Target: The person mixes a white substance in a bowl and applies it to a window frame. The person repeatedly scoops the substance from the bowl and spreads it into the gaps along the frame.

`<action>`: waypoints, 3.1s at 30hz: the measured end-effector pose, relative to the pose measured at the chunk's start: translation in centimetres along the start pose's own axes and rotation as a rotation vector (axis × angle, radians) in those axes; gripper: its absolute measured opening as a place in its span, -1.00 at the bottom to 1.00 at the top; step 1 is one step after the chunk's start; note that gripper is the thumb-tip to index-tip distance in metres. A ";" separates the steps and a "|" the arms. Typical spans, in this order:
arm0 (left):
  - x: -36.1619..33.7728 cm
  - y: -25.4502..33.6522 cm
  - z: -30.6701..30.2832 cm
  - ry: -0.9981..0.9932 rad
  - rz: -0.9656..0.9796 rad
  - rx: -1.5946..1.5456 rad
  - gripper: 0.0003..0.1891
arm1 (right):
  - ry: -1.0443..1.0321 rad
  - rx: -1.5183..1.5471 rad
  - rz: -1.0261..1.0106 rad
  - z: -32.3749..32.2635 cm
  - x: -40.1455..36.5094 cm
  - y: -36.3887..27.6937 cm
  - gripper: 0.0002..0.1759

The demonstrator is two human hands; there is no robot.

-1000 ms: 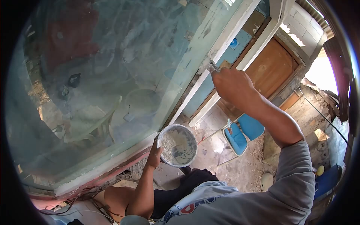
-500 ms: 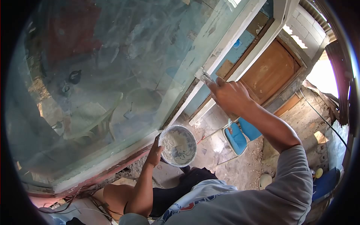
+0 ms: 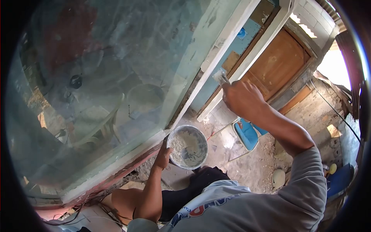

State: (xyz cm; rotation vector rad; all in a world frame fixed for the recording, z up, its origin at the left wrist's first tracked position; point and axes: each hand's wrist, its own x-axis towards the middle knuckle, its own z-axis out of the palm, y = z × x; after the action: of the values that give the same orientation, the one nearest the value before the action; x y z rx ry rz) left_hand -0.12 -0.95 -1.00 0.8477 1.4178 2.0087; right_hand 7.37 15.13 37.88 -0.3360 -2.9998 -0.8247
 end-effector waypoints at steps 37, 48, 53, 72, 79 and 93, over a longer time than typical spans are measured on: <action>0.1 1.4 0.8 -0.030 -0.045 -0.053 -0.28 | 0.133 -0.005 -0.058 -2.6 3.3 -1.0 -0.88; -0.2 0.9 -0.3 -0.049 -0.039 -0.050 -0.27 | 0.151 -0.138 -0.036 -5.1 2.1 2.2 -0.66; 0.6 0.2 -0.2 -0.058 -0.013 0.001 -0.27 | 0.187 -0.181 -0.049 -3.7 3.6 2.4 -0.78; 0.3 0.4 0.0 -0.100 -0.019 -0.018 -0.26 | 0.391 -0.145 0.006 -5.6 1.5 3.7 -0.71; 0.2 0.3 -0.3 -0.103 -0.038 -0.013 -0.24 | 0.291 -0.187 0.006 -4.3 2.7 3.2 -0.69; 0.1 0.1 -0.3 -0.110 -0.023 -0.013 -0.26 | 0.230 -0.167 -0.020 0.3 2.4 -1.1 -0.79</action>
State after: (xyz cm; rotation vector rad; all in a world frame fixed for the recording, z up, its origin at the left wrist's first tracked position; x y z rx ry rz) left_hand -0.40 -1.08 -0.94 0.9172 1.3456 1.9220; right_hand 4.83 14.83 37.17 -0.1985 -2.7343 -1.0414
